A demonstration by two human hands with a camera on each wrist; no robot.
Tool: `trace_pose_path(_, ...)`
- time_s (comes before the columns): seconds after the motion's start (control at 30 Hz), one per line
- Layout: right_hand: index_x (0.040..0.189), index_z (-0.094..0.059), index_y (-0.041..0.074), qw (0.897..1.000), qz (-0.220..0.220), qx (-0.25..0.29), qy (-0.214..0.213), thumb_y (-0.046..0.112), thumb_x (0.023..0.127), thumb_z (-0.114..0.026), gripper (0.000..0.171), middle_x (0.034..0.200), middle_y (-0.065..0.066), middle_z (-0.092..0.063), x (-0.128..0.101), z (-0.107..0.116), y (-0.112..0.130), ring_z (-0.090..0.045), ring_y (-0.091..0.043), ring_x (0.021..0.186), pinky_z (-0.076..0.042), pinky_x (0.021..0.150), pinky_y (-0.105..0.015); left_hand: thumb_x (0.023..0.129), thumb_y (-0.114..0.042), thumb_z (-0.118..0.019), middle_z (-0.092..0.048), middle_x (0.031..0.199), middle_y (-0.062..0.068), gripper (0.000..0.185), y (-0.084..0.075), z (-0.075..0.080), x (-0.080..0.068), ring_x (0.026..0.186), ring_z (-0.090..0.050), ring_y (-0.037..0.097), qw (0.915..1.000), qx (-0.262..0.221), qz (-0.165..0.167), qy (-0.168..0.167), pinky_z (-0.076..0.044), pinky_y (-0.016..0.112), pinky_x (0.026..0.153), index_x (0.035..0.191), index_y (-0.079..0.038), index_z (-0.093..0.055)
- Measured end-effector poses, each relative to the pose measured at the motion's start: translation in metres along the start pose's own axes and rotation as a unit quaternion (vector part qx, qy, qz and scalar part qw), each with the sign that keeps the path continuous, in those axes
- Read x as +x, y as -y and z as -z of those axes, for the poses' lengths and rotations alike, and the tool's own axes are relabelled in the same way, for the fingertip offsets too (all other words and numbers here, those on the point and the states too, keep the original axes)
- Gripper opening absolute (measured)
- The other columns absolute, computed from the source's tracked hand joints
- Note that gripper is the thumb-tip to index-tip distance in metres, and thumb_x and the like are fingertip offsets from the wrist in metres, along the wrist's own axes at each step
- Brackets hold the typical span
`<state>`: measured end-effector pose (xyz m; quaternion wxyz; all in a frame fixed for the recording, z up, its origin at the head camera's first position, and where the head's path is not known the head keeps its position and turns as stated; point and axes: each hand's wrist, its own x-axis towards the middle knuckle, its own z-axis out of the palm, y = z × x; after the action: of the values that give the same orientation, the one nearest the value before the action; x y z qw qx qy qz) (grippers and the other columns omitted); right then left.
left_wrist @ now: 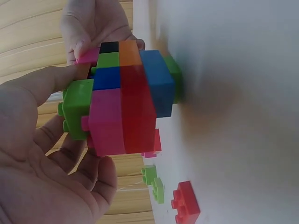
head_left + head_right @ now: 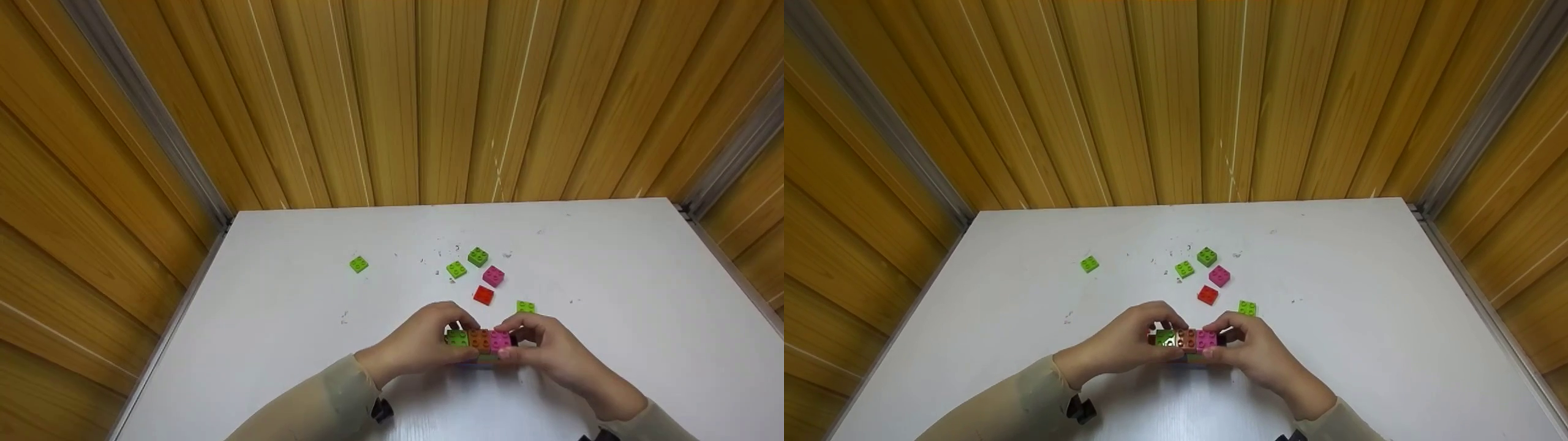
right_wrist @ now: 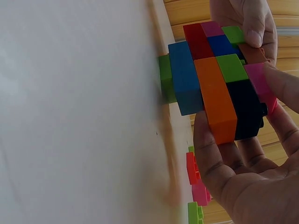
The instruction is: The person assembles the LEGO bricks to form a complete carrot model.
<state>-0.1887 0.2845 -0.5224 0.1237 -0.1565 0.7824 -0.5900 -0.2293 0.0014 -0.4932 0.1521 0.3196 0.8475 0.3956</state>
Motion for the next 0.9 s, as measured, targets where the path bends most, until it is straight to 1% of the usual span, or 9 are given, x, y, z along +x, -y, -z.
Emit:
trace_pose_path(0.2, 0.128, -0.074, 0.001, 1.000, -0.014, -0.005, -0.002, 0.012, 0.099, -0.086, 0.034, 0.118, -0.007, -0.075, 0.000, -0.001, 0.001, -0.071, -0.018, 0.104, -0.054, 0.088, -0.027, 0.096, -0.027, -0.092, -0.075, 0.121, -0.012, 0.031, 0.001, -0.006, -0.002, 0.110, -0.063, -0.003, 0.9994, -0.026, 0.019, -0.012, -0.054, 0.025, 0.105, 0.124, -0.022, -0.081)
trace_pose_path(0.3, 0.128, -0.074, 0.002, 1.000, -0.010, -0.011, -0.002, 0.013, 0.099, -0.086, 0.033, 0.118, -0.007, -0.075, 0.000, 0.000, 0.001, -0.071, -0.018, 0.105, -0.054, 0.089, -0.027, 0.096, -0.033, -0.093, -0.074, 0.120, -0.013, 0.030, 0.001, -0.010, -0.003, 0.110, -0.063, -0.003, 0.9986, -0.038, 0.026, -0.026, -0.054, 0.024, 0.104, 0.122, -0.024, -0.081)
trace_pose_path(0.43, 0.127, -0.074, 0.003, 1.000, -0.014, -0.017, -0.002, 0.014, 0.099, -0.087, 0.033, 0.119, -0.006, -0.075, 0.000, -0.001, 0.002, -0.072, -0.018, 0.106, -0.053, 0.091, -0.028, 0.097, -0.042, -0.092, -0.073, 0.116, -0.016, 0.026, 0.002, -0.017, -0.003, 0.109, -0.063, -0.003, 0.9965, -0.060, 0.033, -0.048, -0.053, 0.024, 0.104, 0.115, -0.027, -0.081)
trace_pose_path(0.53, 0.127, -0.075, 0.003, 1.000, -0.017, -0.019, -0.001, 0.014, 0.099, -0.087, 0.033, 0.120, -0.005, -0.075, 0.000, -0.001, 0.002, -0.072, -0.018, 0.106, -0.053, 0.091, -0.028, 0.099, -0.040, -0.089, -0.072, 0.114, -0.017, 0.020, 0.003, -0.019, -0.003, 0.108, -0.062, -0.002, 0.9954, -0.073, 0.036, -0.051, -0.053, 0.024, 0.104, 0.111, -0.027, -0.080)
trace_pose_path(0.67, 0.128, -0.075, 0.003, 1.000, -0.020, -0.017, -0.002, 0.014, 0.099, -0.087, 0.033, 0.121, -0.004, -0.075, 0.000, -0.001, 0.002, -0.072, -0.017, 0.106, -0.054, 0.091, -0.027, 0.100, -0.037, -0.090, -0.073, 0.113, -0.018, 0.016, 0.002, -0.020, -0.002, 0.107, -0.063, -0.001, 0.9945, -0.081, 0.041, -0.053, -0.053, 0.025, 0.104, 0.108, -0.026, -0.080)
trace_pose_path(0.83, 0.129, -0.075, 0.003, 1.000, -0.024, -0.015, -0.005, 0.015, 0.099, -0.087, 0.034, 0.122, -0.003, -0.075, 0.000, -0.001, 0.003, -0.072, -0.017, 0.107, -0.054, 0.091, -0.027, 0.098, -0.039, -0.090, -0.073, 0.112, -0.020, 0.016, 0.002, -0.024, -0.003, 0.107, -0.062, 0.001, 0.9910, -0.102, 0.062, -0.060, -0.051, 0.026, 0.103, 0.105, -0.029, -0.079)
trace_pose_path(0.9, 0.129, -0.075, 0.003, 1.000, -0.016, -0.016, -0.006, 0.014, 0.099, -0.086, 0.034, 0.122, -0.002, -0.075, 0.000, -0.001, 0.003, -0.072, -0.017, 0.107, -0.054, 0.091, -0.027, 0.097, -0.039, -0.090, -0.073, 0.112, -0.020, 0.017, 0.002, -0.025, -0.003, 0.107, -0.061, 0.002, 0.9896, -0.109, 0.070, -0.063, -0.050, 0.026, 0.103, 0.104, -0.029, -0.078)
